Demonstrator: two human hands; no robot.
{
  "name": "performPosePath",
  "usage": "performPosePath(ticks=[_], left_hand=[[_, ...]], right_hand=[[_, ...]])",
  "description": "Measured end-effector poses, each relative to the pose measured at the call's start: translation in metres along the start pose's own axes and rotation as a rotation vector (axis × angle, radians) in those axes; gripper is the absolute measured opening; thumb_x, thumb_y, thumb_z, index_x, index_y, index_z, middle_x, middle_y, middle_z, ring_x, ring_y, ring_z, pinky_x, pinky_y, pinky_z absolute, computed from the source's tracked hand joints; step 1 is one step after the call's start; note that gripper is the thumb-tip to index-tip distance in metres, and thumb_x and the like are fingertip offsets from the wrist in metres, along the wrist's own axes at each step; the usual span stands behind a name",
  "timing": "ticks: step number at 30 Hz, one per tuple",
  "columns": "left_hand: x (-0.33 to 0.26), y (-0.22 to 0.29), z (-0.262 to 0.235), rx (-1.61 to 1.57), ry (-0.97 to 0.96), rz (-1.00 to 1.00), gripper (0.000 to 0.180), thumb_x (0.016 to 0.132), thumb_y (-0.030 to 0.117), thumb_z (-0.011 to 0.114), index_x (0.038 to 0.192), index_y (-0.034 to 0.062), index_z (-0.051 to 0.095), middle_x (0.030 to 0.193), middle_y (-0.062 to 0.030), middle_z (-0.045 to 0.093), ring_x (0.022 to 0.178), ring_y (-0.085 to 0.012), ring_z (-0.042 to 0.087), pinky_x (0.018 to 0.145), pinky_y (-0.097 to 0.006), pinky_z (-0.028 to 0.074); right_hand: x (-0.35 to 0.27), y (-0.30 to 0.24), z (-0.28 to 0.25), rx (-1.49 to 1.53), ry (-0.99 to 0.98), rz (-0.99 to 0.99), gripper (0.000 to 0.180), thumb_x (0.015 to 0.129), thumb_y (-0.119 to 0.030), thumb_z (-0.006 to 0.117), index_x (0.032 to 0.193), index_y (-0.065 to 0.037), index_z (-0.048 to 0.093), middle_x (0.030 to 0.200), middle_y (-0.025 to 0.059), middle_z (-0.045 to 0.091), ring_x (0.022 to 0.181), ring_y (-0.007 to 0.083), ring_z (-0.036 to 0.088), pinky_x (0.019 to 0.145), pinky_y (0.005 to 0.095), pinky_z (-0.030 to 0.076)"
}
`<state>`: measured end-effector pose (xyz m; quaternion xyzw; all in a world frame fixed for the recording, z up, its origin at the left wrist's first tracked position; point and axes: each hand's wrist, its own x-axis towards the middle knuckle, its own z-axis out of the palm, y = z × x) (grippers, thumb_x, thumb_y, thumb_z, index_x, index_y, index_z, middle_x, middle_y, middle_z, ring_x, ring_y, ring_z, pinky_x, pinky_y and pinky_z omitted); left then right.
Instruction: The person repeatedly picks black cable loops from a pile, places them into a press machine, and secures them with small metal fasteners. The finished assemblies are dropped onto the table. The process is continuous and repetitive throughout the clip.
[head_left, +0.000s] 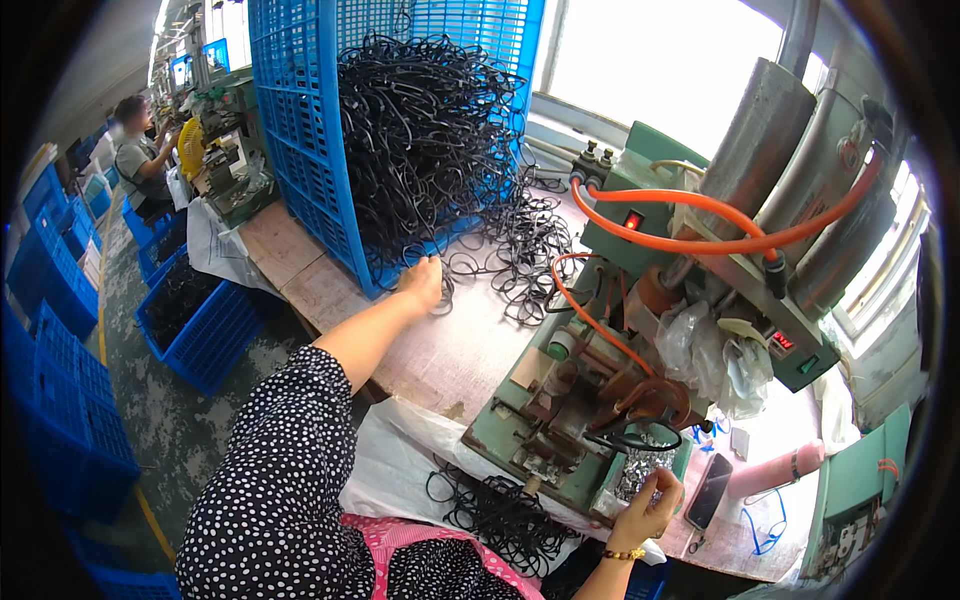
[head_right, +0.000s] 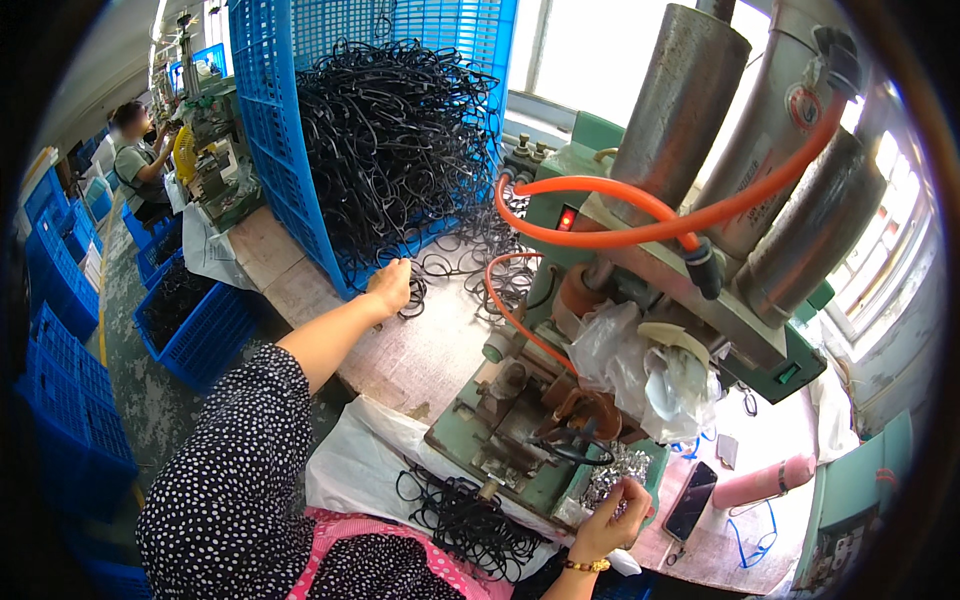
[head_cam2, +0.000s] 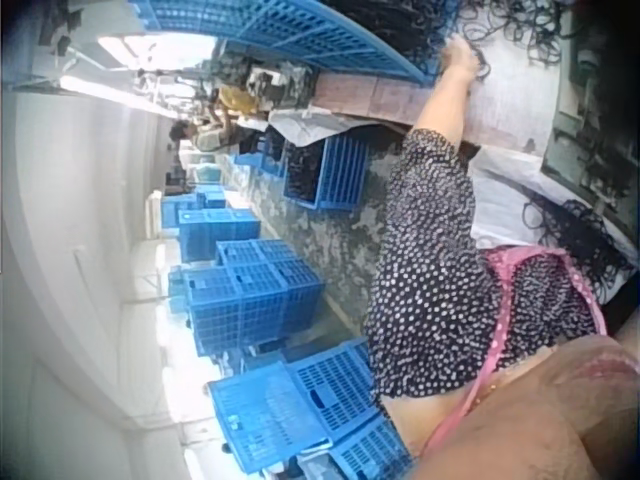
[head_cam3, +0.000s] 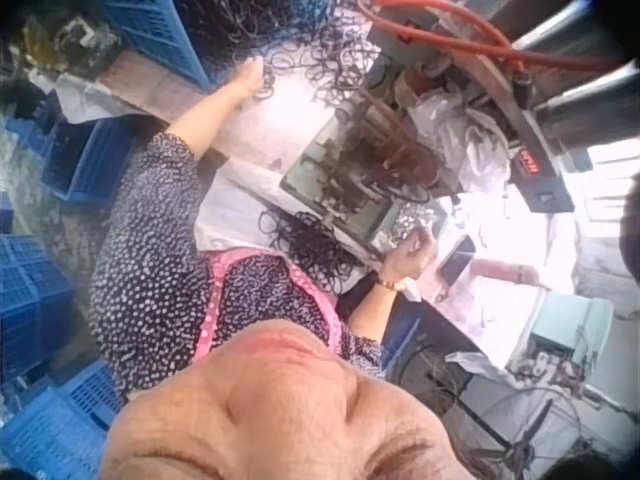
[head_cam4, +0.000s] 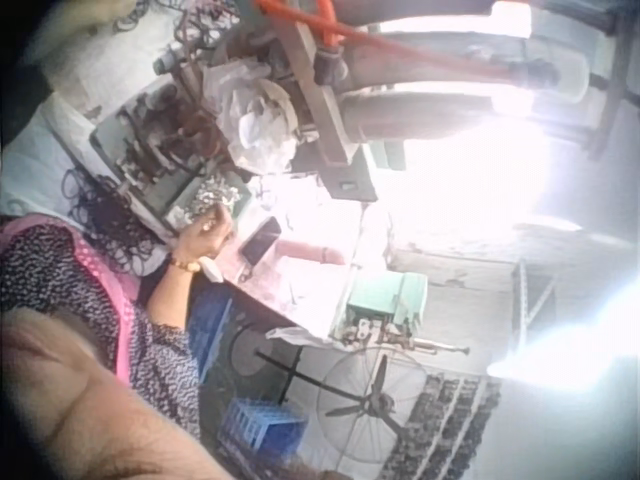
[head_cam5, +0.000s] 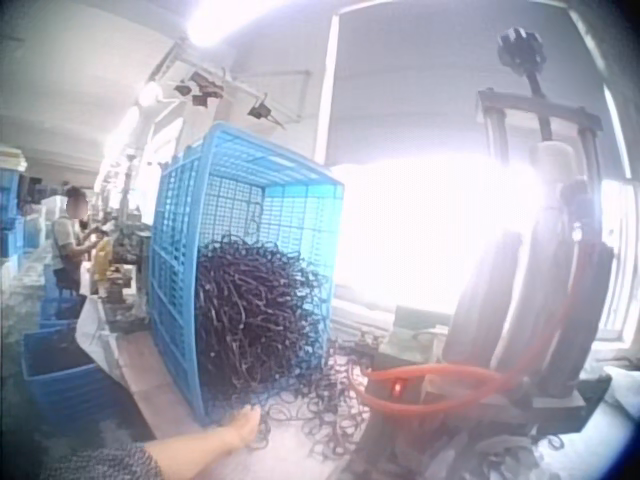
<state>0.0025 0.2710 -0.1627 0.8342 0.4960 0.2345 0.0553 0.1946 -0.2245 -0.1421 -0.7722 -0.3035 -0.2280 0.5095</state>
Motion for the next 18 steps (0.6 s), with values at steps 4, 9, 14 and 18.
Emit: performPosePath(ticks=[4,9,14,18], left_hand=[[-0.021,0.011,-0.017,-0.281,-0.072,-0.024,0.016,0.078,0.003,0.058,0.093,0.0041,0.055,0.088,-0.0147,0.064,0.088,-0.0316,0.065,0.073,-0.039,0.052],[-0.074,0.046,-0.066,-1.0,-0.338,-0.216,0.019,0.091,0.018,0.061,0.103,0.0079,0.05,0.073,-0.0052,0.059,0.055,-0.013,0.057,0.047,-0.027,0.045],[-0.128,0.089,-0.127,-1.285,-0.293,-0.16,0.012,0.103,0.024,0.053,0.106,0.0127,0.049,0.06,-0.0023,0.054,0.041,-0.0074,0.042,0.037,-0.021,0.03],[-0.158,0.12,-0.161,-1.257,-0.184,0.048,0.017,0.1,0.02,0.059,0.108,0.0052,0.059,0.074,-0.0016,0.06,0.058,-0.0032,0.05,0.048,-0.017,0.033]], right_hand=[[-0.002,0.0,-0.001,0.006,-0.019,0.007,0.009,0.092,-0.002,0.06,0.097,0.001,0.066,0.089,0.0114,0.065,0.084,0.027,0.06,0.091,0.0396,0.046],[-0.002,-0.001,0.001,0.194,0.014,0.113,0.013,0.089,0.007,0.059,0.098,0.002,0.067,0.09,0.0097,0.07,0.082,0.0204,0.067,0.109,0.0438,0.041],[0.008,-0.009,-0.007,0.202,-0.048,0.133,0.012,0.089,0.006,0.06,0.096,-0.001,0.067,0.088,0.0079,0.068,0.082,0.0187,0.064,0.102,0.0406,0.045],[0.019,-0.032,-0.009,0.33,-0.058,0.153,0.012,0.086,0.009,0.063,0.095,0.0,0.064,0.091,0.0069,0.063,0.089,0.0171,0.059,0.081,0.028,0.046]])
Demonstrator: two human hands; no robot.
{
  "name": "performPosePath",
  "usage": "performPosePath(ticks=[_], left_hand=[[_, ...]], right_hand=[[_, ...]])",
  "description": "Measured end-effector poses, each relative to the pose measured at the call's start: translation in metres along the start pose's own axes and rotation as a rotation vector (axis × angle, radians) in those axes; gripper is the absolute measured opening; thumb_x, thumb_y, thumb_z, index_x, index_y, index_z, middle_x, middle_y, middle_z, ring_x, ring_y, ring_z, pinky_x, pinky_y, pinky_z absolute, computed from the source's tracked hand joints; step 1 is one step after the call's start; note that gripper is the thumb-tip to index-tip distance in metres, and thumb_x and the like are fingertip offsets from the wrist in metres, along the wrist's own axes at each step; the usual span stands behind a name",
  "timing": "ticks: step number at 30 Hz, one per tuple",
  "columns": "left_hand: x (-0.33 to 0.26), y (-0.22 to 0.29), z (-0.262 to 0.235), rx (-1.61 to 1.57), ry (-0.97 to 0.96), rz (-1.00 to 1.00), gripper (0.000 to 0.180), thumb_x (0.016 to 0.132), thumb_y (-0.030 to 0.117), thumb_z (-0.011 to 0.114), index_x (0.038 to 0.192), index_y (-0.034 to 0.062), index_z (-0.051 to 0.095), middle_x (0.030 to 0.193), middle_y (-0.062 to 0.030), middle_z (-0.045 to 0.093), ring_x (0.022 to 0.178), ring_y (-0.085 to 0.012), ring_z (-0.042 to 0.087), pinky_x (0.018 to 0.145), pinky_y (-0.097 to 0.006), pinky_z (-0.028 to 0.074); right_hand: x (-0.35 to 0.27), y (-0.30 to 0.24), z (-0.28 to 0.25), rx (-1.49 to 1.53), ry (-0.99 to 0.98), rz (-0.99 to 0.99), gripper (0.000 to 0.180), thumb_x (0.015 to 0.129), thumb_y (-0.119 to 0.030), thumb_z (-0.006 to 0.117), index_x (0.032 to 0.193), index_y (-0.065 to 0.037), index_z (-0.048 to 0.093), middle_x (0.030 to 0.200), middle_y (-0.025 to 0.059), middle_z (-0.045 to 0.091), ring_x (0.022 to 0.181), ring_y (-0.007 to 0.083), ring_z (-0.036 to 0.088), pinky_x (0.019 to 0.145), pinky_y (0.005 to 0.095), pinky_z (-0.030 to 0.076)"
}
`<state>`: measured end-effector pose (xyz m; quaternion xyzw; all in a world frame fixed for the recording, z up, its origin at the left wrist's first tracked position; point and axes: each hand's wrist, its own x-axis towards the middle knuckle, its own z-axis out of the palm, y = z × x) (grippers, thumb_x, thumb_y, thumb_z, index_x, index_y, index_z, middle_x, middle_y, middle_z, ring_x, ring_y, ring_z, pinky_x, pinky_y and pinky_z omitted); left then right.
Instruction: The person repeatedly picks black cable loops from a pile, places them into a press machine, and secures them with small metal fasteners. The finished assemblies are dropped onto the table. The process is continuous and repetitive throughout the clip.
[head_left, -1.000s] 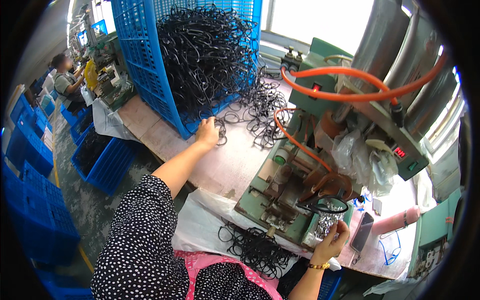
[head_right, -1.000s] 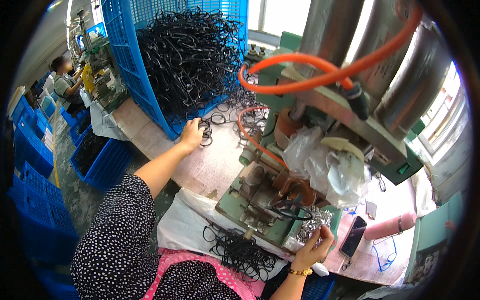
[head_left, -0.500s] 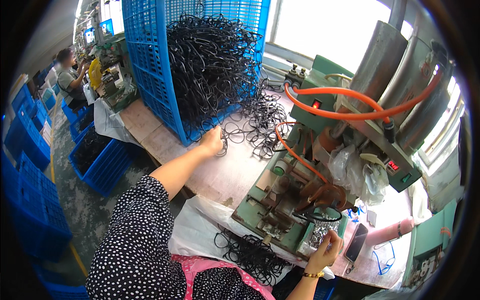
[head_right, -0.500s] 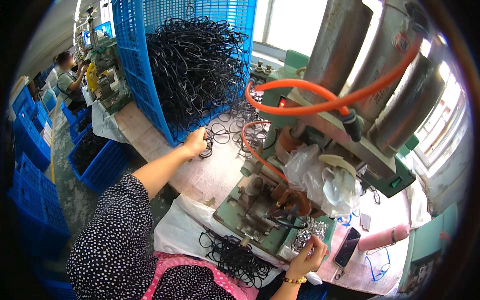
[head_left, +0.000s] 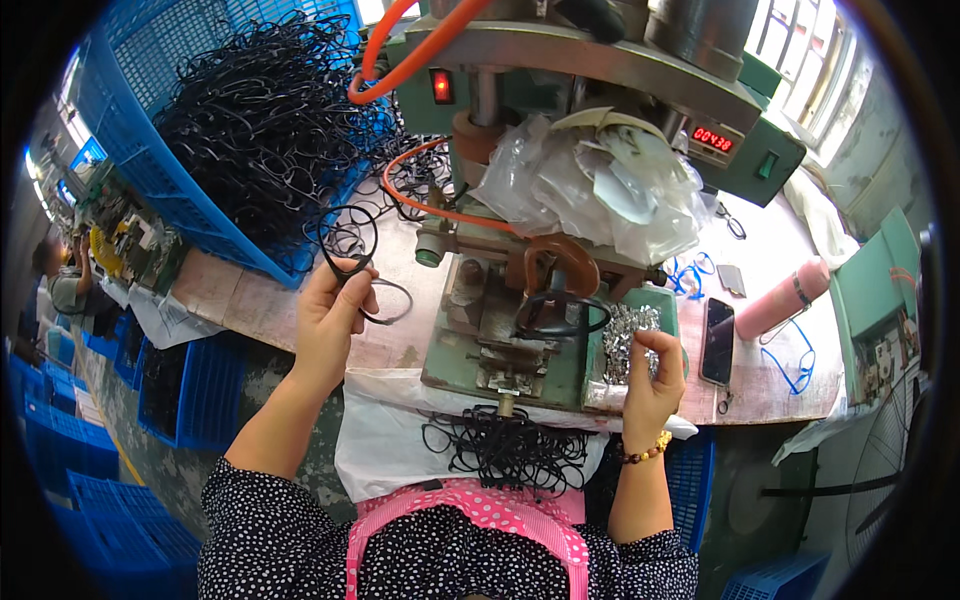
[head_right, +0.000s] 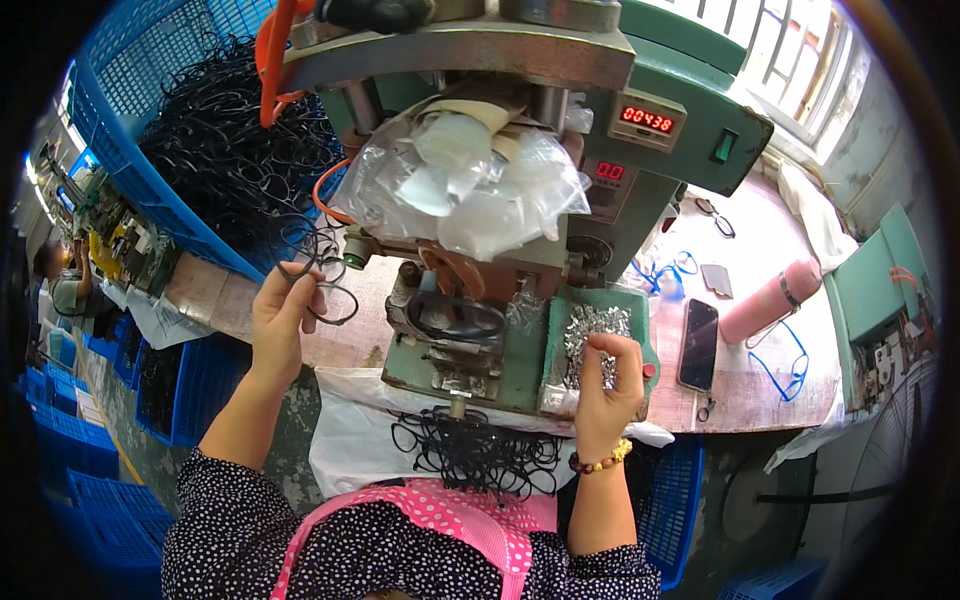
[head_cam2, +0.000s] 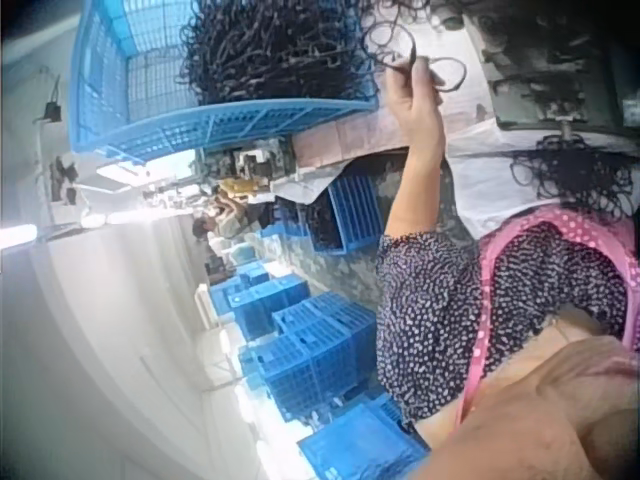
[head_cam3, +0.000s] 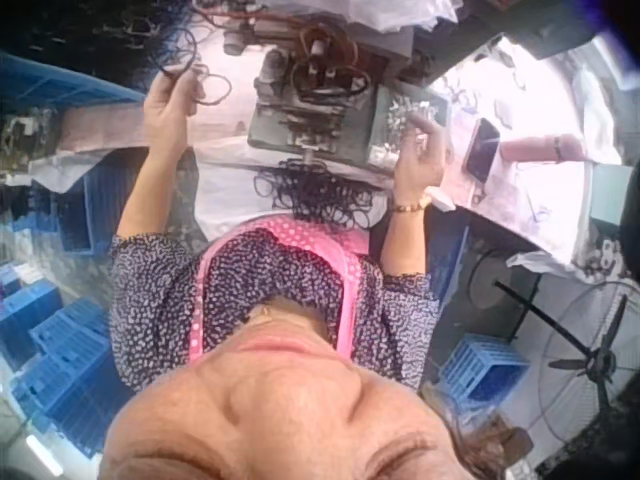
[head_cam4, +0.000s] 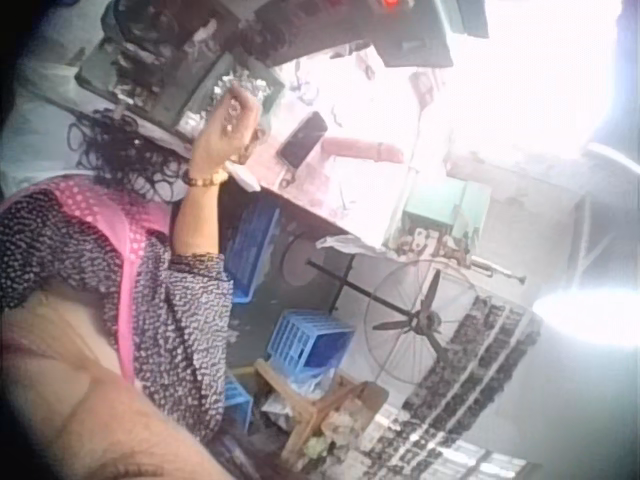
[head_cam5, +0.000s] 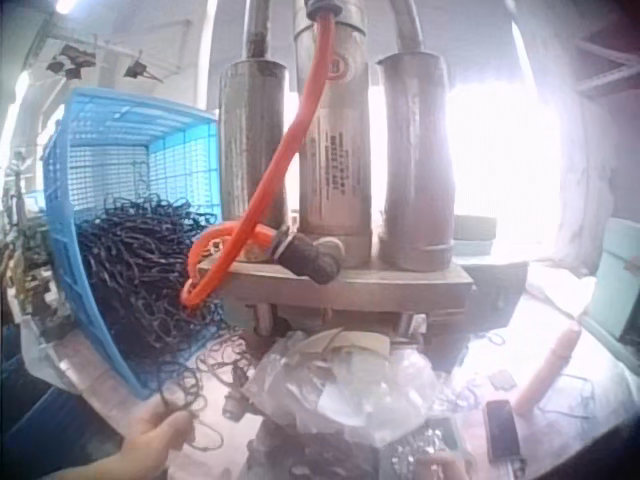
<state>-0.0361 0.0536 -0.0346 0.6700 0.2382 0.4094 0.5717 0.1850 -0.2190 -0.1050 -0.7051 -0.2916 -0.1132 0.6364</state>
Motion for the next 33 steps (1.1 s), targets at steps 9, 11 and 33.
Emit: performPosePath(ticks=[9,11,33], left_hand=[[-0.019,0.041,0.038,-0.204,-0.181,0.236,0.02,0.104,0.014,0.049,0.116,-0.0007,0.053,0.086,-0.006,0.061,0.069,-0.0093,0.055,0.061,-0.022,0.044],[-0.02,0.044,0.046,-0.249,-0.168,0.231,0.02,0.104,0.014,0.047,0.118,0.0,0.05,0.094,-0.0067,0.061,0.074,-0.0098,0.057,0.063,-0.023,0.046],[-0.035,0.038,0.086,0.072,-0.385,0.378,0.014,0.098,0.009,0.058,0.106,-0.0018,0.06,0.085,-0.009,0.065,0.072,-0.017,0.064,0.064,-0.029,0.05]], right_hand=[[0.009,-0.044,0.032,0.333,-0.112,0.02,0.014,0.083,0.01,0.062,0.091,-0.001,0.058,0.095,0.0064,0.059,0.093,0.0171,0.058,0.089,0.0295,0.044],[0.007,-0.05,0.04,0.416,-0.146,0.034,0.016,0.083,0.011,0.061,0.093,-0.002,0.058,0.097,0.007,0.058,0.094,0.0172,0.057,0.089,0.0288,0.044],[0.008,-0.072,0.052,0.61,-0.319,0.285,0.046,0.089,0.008,0.059,0.132,0.005,0.044,0.107,0.0112,0.066,0.104,0.0141,0.06,0.095,0.0265,0.045]])
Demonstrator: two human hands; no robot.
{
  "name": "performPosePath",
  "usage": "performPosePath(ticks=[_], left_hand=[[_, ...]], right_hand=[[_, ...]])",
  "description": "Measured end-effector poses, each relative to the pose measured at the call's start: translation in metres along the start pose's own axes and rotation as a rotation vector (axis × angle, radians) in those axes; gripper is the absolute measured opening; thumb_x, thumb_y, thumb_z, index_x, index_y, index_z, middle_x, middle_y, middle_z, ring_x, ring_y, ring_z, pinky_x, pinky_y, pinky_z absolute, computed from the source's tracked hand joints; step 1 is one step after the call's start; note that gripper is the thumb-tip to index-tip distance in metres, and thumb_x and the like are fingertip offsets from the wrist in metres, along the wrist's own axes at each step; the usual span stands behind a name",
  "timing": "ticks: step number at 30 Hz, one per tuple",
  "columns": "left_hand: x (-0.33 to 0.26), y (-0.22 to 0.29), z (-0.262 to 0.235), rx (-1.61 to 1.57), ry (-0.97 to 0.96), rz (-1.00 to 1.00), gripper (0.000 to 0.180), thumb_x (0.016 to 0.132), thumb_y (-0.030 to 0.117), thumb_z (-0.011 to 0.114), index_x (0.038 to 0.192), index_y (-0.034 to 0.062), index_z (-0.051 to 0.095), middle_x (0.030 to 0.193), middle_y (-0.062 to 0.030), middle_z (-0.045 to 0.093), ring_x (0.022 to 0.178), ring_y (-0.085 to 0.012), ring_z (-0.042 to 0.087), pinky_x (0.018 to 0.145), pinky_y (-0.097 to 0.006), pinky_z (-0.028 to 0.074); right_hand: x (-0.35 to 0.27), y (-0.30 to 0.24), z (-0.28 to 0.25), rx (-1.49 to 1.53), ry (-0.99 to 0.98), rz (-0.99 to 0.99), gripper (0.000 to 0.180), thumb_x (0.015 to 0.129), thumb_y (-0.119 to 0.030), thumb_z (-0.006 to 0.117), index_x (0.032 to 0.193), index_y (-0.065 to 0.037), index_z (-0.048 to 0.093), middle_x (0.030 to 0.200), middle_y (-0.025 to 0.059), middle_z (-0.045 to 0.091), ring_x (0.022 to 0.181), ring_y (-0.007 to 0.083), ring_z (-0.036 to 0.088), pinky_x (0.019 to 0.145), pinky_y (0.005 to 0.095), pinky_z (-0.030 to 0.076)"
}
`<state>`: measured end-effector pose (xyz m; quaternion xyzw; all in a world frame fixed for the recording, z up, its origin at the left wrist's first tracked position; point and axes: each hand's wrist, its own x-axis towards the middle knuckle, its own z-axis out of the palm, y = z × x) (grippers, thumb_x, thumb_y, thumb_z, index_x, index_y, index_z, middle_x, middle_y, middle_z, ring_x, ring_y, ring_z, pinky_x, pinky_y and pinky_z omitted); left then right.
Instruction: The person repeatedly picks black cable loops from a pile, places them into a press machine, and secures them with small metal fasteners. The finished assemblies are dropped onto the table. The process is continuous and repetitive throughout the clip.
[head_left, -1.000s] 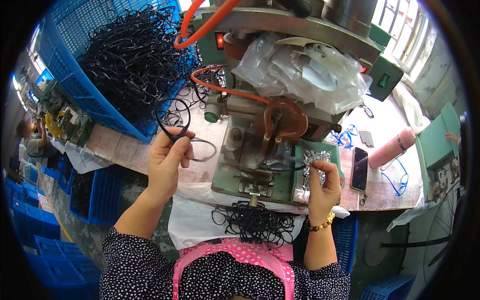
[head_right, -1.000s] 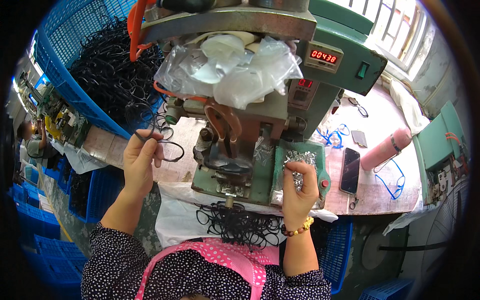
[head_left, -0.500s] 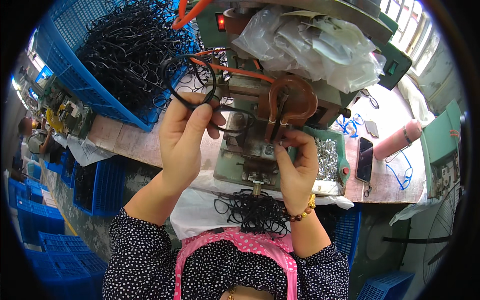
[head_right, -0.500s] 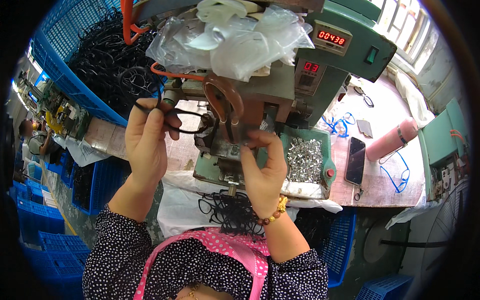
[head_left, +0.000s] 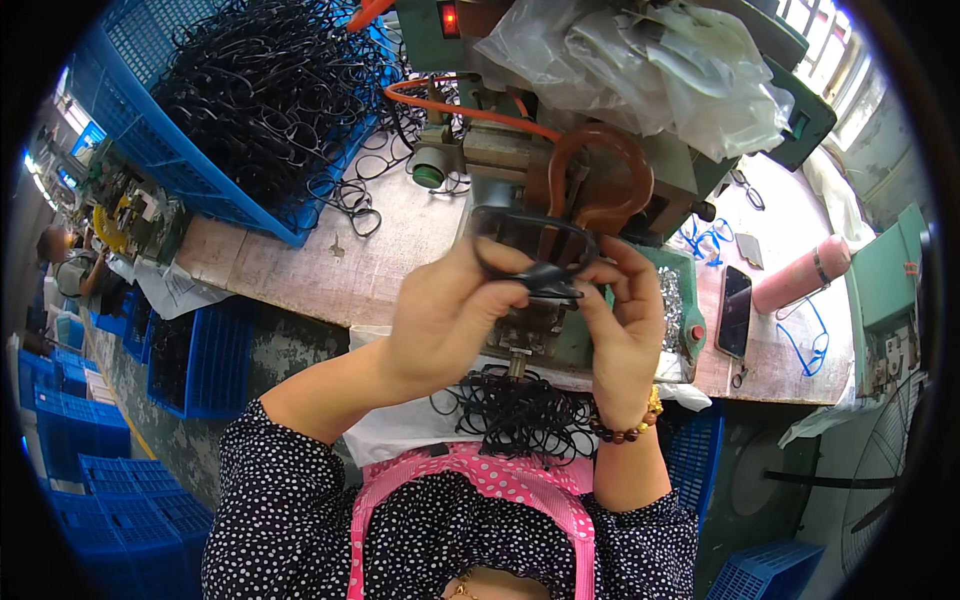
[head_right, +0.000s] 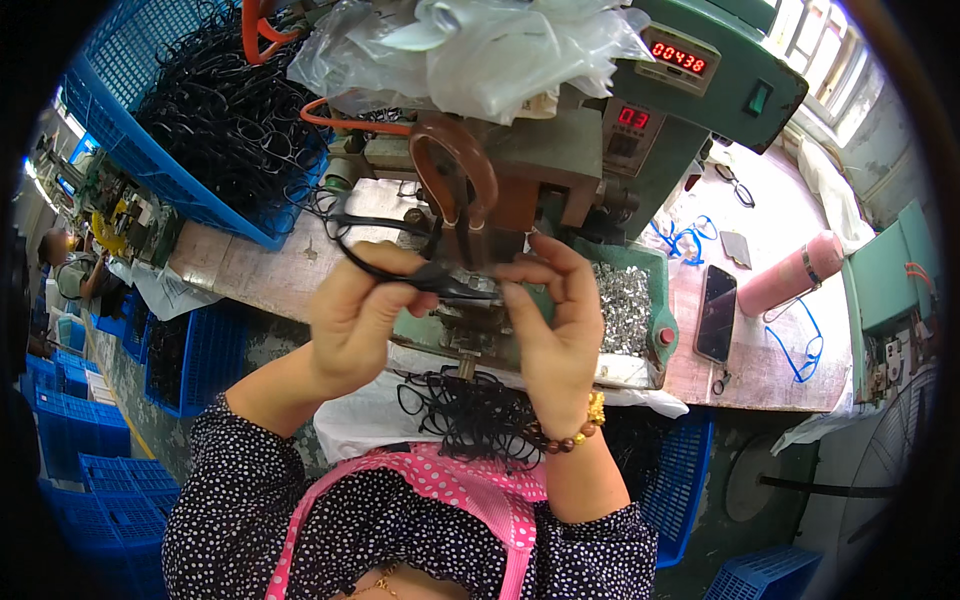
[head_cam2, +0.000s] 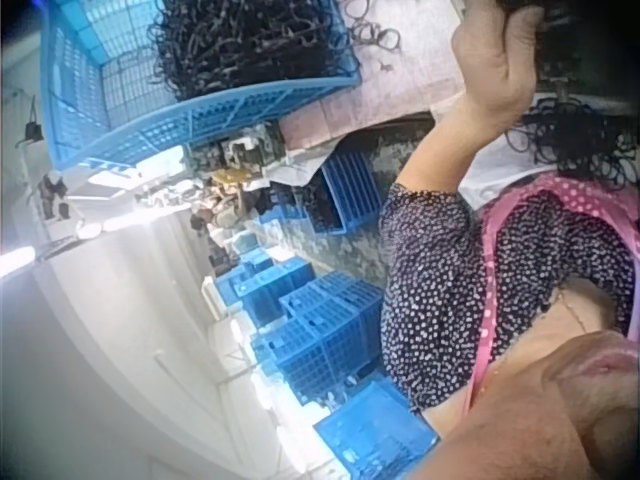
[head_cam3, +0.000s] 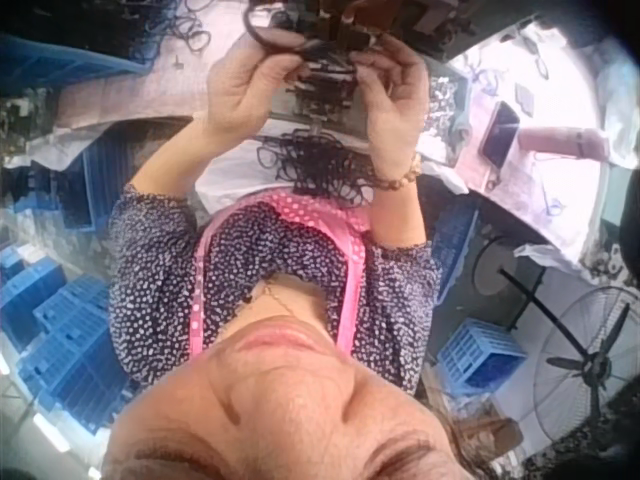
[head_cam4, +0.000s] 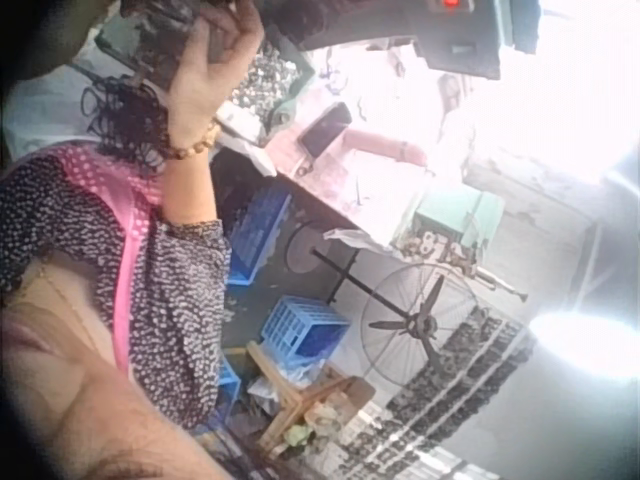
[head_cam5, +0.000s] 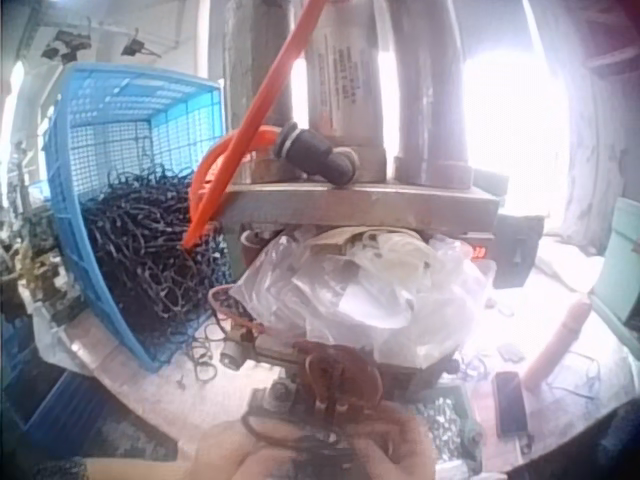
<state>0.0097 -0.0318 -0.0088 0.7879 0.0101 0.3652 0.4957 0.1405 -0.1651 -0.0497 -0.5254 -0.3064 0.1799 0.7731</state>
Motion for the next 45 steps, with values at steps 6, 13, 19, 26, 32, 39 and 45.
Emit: performPosePath(ticks=[6,13,19,26,32,39,45], left_hand=[[0.017,-0.013,0.013,0.174,-0.035,0.085,0.012,0.092,0.009,0.064,0.098,-0.0009,0.061,0.074,-0.0125,0.063,0.063,-0.0271,0.065,0.057,-0.034,0.049],[0.012,-0.013,0.013,0.176,-0.024,0.14,0.015,0.087,0.007,0.068,0.096,-0.0024,0.061,0.076,-0.0148,0.062,0.063,-0.0308,0.063,0.056,-0.036,0.048],[0.02,-0.021,0.01,0.32,-0.056,0.358,0.015,0.083,0.005,0.071,0.092,-0.0026,0.061,0.078,-0.0152,0.062,0.066,-0.0352,0.061,0.058,-0.039,0.048],[0.019,-0.02,0.013,0.344,-0.013,0.406,0.018,0.083,0.01,0.072,0.092,-0.0012,0.061,0.081,-0.0145,0.062,0.069,-0.0349,0.061,0.061,-0.04,0.049],[0.01,-0.024,0.013,0.318,0.021,0.38,0.023,0.08,0.012,0.074,0.096,0.0022,0.062,0.087,-0.0125,0.063,0.075,-0.0331,0.061,0.067,-0.04,0.05],[-0.019,-0.131,-0.074,0.718,0.306,0.131,0.018,0.091,0.007,0.063,0.108,0.0027,0.064,0.104,-0.0148,0.061,0.097,-0.0331,0.058,0.085,-0.04,0.047],[-0.057,-0.225,-0.136,1.127,0.184,-0.27,0.017,0.09,0.018,0.066,0.096,0.0032,0.061,0.111,-0.0152,0.059,0.098,-0.0333,0.057,0.086,-0.041,0.047]], right_hand=[[-0.008,-0.011,-0.035,-0.09,0.176,-0.067,0.032,0.092,0.006,0.057,0.123,0.004,0.054,0.108,0.0101,0.066,0.104,0.0139,0.061,0.095,0.0265,0.045],[-0.025,-0.01,-0.079,-0.242,0.431,-0.309,0.027,0.094,0.007,0.055,0.122,0.004,0.055,0.111,0.0113,0.064,0.105,0.0157,0.061,0.096,0.0285,0.046],[-0.018,0.029,-0.114,-0.517,0.553,-0.32,0.023,0.094,0.003,0.059,0.118,0.001,0.059,0.108,0.0093,0.064,0.1,0.0149,0.06,0.093,0.0273,0.046],[-0.025,0.046,-0.11,-1.318,0.091,-0.313,0.028,0.08,-0.007,0.07,0.107,-0.004,0.063,0.117,0.0139,0.061,0.123,0.0352,0.049,0.106,0.0464,0.036],[-0.012,0.05,-0.096,-1.299,0.058,-0.297,0.009,0.081,-0.003,0.067,0.088,-0.003,0.061,0.11,0.0128,0.064,0.124,0.0391,0.048,0.105,0.0489,0.036],[-0.015,0.051,-0.094,-1.283,0.133,-0.321,0.009,0.081,-0.006,0.068,0.087,-0.002,0.062,0.109,0.0124,0.065,0.124,0.0377,0.049,0.106,0.0485,0.035],[-0.015,0.047,-0.094,-1.365,0.077,-0.332,0.008,0.081,-0.007,0.069,0.085,-0.003,0.064,0.107,0.0094,0.066,0.124,0.0351,0.049,0.108,0.0487,0.032]])
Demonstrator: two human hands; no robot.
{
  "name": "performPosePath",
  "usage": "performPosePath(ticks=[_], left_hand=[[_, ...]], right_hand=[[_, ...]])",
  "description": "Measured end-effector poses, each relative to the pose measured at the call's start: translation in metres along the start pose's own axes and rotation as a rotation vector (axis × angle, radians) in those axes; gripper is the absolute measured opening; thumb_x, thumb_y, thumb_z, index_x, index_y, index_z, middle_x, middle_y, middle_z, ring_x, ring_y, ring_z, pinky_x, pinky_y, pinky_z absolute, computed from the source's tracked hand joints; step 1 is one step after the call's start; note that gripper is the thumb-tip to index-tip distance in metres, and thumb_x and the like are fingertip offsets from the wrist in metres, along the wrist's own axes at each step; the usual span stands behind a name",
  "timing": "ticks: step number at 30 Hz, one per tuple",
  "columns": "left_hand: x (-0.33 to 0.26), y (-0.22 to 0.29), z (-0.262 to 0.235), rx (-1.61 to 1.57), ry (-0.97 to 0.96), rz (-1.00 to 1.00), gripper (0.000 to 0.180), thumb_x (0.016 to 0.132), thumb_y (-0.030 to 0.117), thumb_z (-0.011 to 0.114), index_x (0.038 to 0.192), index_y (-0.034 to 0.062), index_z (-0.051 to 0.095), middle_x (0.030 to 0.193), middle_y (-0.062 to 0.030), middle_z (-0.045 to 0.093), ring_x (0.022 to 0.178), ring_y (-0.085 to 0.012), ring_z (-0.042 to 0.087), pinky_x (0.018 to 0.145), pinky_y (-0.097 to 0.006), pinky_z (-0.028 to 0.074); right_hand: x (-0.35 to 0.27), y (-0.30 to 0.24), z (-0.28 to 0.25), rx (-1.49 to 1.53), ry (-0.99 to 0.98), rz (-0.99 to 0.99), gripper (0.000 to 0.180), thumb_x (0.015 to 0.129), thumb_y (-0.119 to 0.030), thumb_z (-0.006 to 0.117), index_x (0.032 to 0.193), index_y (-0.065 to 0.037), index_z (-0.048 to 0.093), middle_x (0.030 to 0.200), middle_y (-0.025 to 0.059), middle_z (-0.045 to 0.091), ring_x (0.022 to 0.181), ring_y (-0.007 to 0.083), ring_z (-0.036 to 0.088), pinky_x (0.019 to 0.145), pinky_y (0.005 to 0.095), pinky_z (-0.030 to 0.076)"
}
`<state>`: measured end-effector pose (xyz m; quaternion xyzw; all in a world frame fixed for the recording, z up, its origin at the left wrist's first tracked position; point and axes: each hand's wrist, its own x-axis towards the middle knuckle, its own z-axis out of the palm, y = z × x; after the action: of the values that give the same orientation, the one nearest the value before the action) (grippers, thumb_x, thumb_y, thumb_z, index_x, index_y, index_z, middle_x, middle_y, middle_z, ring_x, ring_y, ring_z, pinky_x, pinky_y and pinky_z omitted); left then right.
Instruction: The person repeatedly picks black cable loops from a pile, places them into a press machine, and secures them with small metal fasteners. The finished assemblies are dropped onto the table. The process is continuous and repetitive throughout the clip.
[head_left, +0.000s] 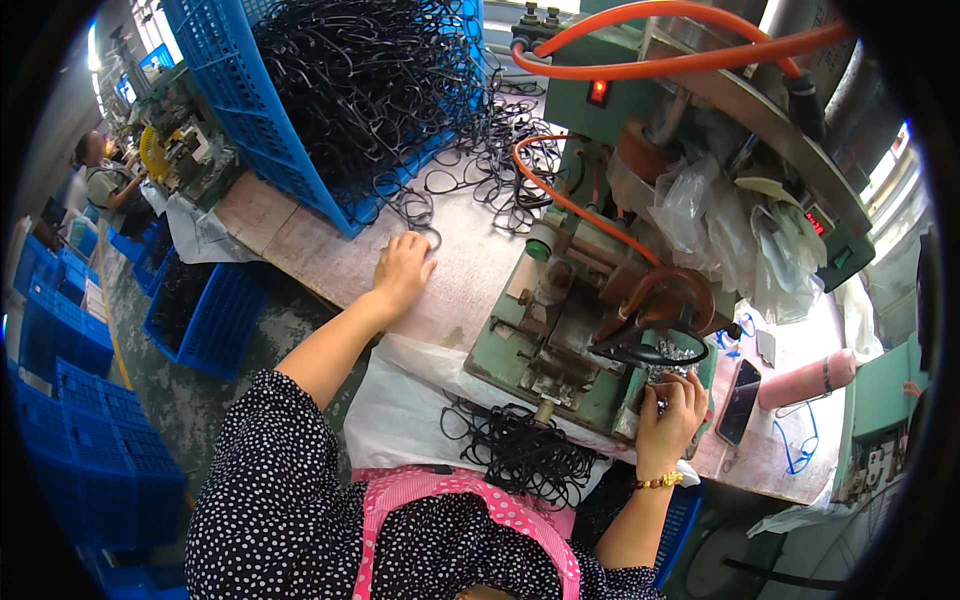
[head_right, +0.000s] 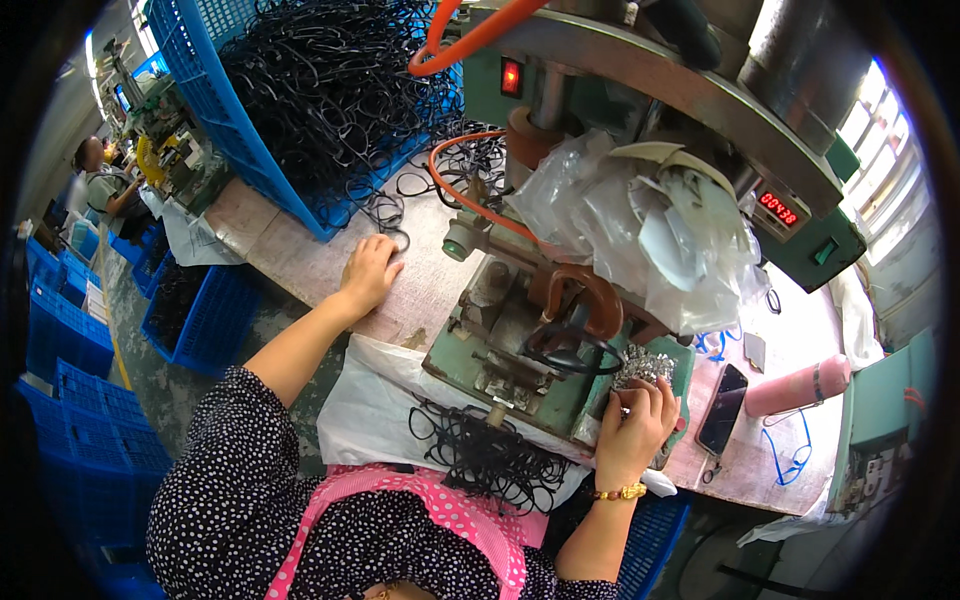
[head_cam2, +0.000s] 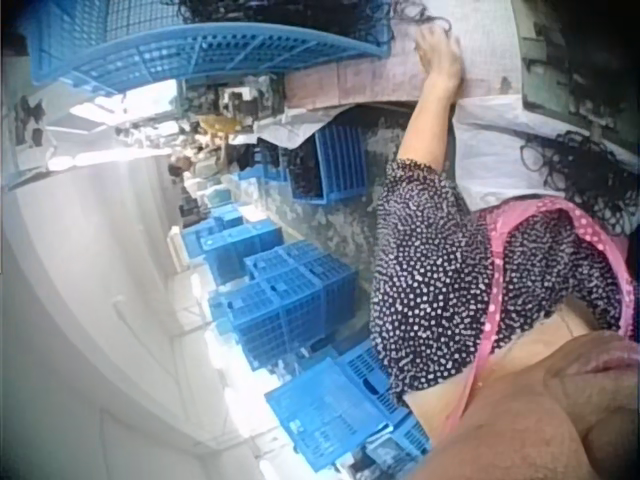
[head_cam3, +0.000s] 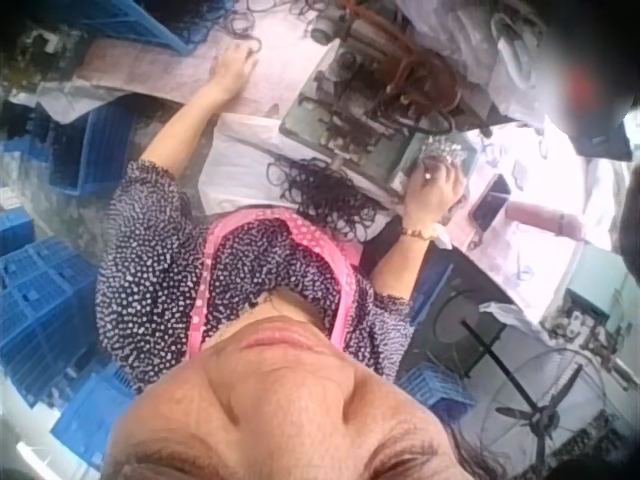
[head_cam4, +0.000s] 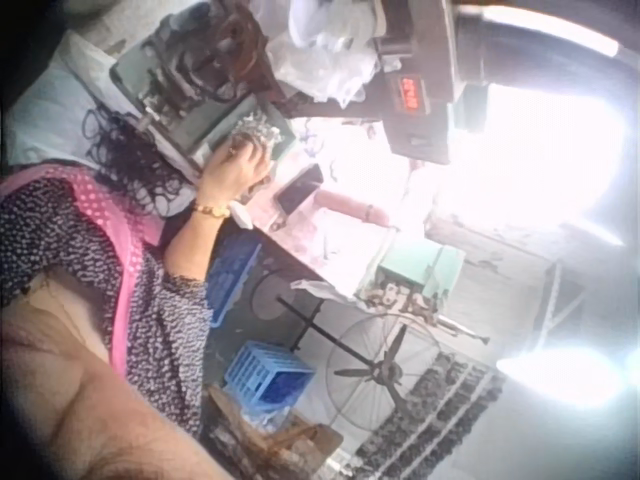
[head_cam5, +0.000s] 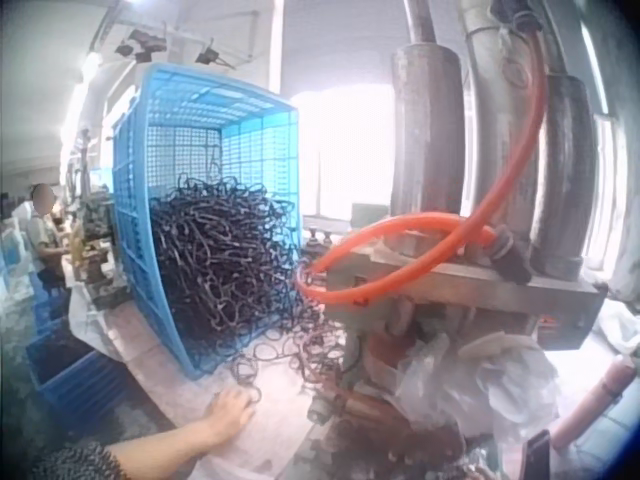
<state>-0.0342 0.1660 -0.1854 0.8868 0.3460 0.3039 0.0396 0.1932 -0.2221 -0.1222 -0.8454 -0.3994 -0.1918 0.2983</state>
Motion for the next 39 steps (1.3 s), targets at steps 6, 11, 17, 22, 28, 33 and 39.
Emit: performPosePath(ticks=[6,11,17,22,28,33,39], left_hand=[[0.041,-0.007,-0.027,-0.821,0.101,-0.387,0.014,0.093,0.015,0.065,0.083,0.0079,0.06,0.075,0.0012,0.062,0.063,-0.0094,0.053,0.059,-0.025,0.043],[0.08,0.002,-0.086,-1.531,0.28,-0.687,0.017,0.097,0.023,0.063,0.084,0.0126,0.06,0.072,-0.0005,0.063,0.057,-0.0078,0.055,0.051,-0.022,0.044],[0.039,0.062,-0.09,-1.159,-0.389,-0.578,0.019,0.094,0.024,0.067,0.083,0.0112,0.059,0.065,0.0019,0.057,0.049,-0.0066,0.049,0.044,-0.022,0.039],[0.01,0.095,-0.06,-1.221,-0.454,-0.569,0.016,0.092,0.018,0.067,0.09,0.0087,0.055,0.07,0.0004,0.056,0.051,-0.0071,0.052,0.044,-0.022,0.04],[-0.005,0.099,-0.038,-1.041,-0.362,-0.519,0.014,0.095,0.019,0.063,0.092,0.0085,0.054,0.075,-0.0004,0.057,0.048,-0.0064,0.051,0.04,-0.023,0.039],[-0.015,0.098,-0.04,-0.979,-0.501,-0.524,0.021,0.099,0.024,0.057,0.102,0.0043,0.063,0.065,-0.0028,0.063,0.044,-0.0062,0.048,0.04,-0.02,0.034],[-0.008,0.12,-0.093,-1.132,-0.187,-0.41,0.021,0.101,0.023,0.058,0.106,0.0048,0.068,0.065,-0.0002,0.057,0.053,-0.0044,0.046,0.049,-0.019,0.033]], right_hand=[[0.003,-0.001,-0.001,0.036,0.045,0.056,0.007,0.085,-0.005,0.066,0.091,-0.003,0.062,0.098,0.009,0.067,0.106,0.0307,0.059,0.099,0.0432,0.038],[0.0,-0.002,0.001,0.384,0.135,0.225,0.005,0.093,-0.002,0.061,0.096,0.001,0.062,0.088,0.0104,0.065,0.079,0.0207,0.061,0.075,0.0302,0.049],[-0.003,0.004,0.005,0.762,0.162,0.419,0.008,0.093,0.001,0.062,0.101,-0.001,0.062,0.093,0.0006,0.062,0.083,0.0079,0.058,0.077,0.0238,0.049],[-0.004,-0.003,-0.002,1.129,0.121,0.423,0.014,0.094,0.002,0.062,0.107,-0.002,0.06,0.095,0.0022,0.063,0.085,0.0115,0.061,0.077,0.0234,0.049],[0.002,-0.021,-0.022,1.285,0.08,0.545,0.017,0.093,0.002,0.064,0.109,0.001,0.067,0.098,0.0046,0.068,0.091,0.0117,0.065,0.084,0.0241,0.051],[0.004,-0.028,-0.026,1.425,0.017,0.528,0.013,0.092,0.003,0.063,0.103,0.001,0.07,0.1,0.0065,0.07,0.095,0.0139,0.066,0.087,0.0257,0.051],[0.009,-0.034,-0.029,1.435,-0.007,0.554,0.013,0.091,0.003,0.065,0.103,-0.001,0.069,0.096,0.0003,0.068,0.09,0.0065,0.062,0.083,0.0202,0.047]])
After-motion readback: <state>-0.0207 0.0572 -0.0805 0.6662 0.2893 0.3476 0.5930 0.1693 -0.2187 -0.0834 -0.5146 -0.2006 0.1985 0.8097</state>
